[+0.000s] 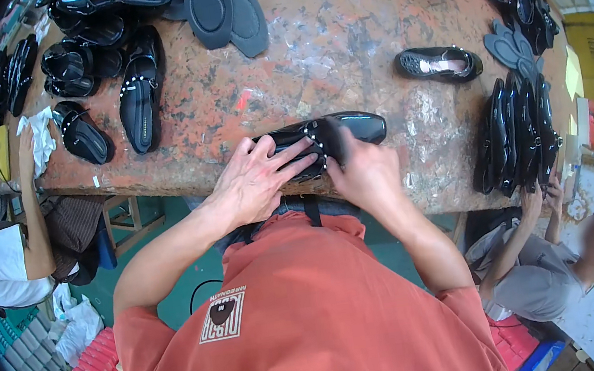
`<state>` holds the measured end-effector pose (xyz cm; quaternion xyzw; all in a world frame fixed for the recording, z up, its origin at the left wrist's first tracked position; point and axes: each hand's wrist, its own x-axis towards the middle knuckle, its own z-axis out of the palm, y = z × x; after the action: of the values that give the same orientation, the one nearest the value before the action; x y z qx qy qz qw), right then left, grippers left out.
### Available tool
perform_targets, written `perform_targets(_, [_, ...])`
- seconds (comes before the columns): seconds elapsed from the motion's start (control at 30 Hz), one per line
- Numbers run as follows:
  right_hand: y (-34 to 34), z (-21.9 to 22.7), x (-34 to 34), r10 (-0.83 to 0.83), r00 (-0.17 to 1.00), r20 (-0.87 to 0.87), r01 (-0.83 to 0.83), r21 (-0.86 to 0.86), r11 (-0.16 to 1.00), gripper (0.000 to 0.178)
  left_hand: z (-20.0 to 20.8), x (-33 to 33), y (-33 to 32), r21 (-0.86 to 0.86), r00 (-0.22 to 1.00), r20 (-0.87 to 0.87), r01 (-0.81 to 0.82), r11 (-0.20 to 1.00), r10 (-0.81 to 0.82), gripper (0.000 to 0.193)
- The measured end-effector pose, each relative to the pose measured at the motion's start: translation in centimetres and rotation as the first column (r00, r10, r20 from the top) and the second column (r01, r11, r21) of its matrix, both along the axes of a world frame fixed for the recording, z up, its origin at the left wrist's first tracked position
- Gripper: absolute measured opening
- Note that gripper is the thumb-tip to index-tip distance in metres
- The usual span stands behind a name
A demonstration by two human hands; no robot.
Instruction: The person assembles black patent leather shoes by inserting insoles into the shoe uppers. The person repeatedly picks up a shoe upper and an insole, aligns them, and presses the insole into the upper. The person handles the shoes one at a time, placing the finished pairs on the table.
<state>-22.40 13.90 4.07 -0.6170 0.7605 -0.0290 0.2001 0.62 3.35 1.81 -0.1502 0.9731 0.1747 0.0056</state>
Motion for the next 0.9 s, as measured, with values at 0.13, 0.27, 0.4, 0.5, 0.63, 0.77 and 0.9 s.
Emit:
perform_targets(0.13, [-1.2,0.0,1.4,0.079,0.984,-0.157,-0.087,-0.046,0.995,0.034,0.6,-1.1,0.1,-0.011,0.999,-0.025,0.036,0.999,-0.036,0.08])
perform_targets(0.27, [-0.5,0.9,2.1,0.088,0.977,-0.195,-0.142,-0.282,0.949,0.02,-0.9,-2.3,-0.3,0.077,0.988,-0.153,0.042,0.996,-0.03,0.078])
perform_targets(0.4, [-0.2,-1.2,1.7,0.179,0.957,-0.226,-0.258,-0.395,0.881,0.013,-0.5,-2.1,-0.7,0.201,0.997,-0.071,0.045,0.979,-0.031,0.077])
perform_targets(0.5, [-1.4,-1.3,0.2,0.242,0.955,-0.173,-0.28,-0.252,0.926,0.021,-1.2,-0.6,-1.6,0.168,0.959,-0.267,0.144,0.975,-0.096,0.075])
perform_targets(0.63, [-2.1,2.2,-5.4,0.528,0.849,0.021,-0.491,-0.338,0.803,0.066,-1.2,-0.8,-3.0,0.07,0.962,-0.138,0.248,0.966,-0.237,0.087])
perform_targets(0.77, [-1.1,-2.7,-7.8,0.35,0.921,0.168,-0.289,-0.305,0.908,0.118,-2.1,-5.9,-1.6,0.11,0.945,-0.237,0.258,0.96,-0.226,0.094])
perform_targets(0.9, [-1.4,-3.2,-8.4,0.278,0.926,0.257,-0.22,-0.23,0.948,0.121,-1.3,-9.2,-1.0,0.191,0.958,-0.057,0.288,0.938,-0.282,0.09])
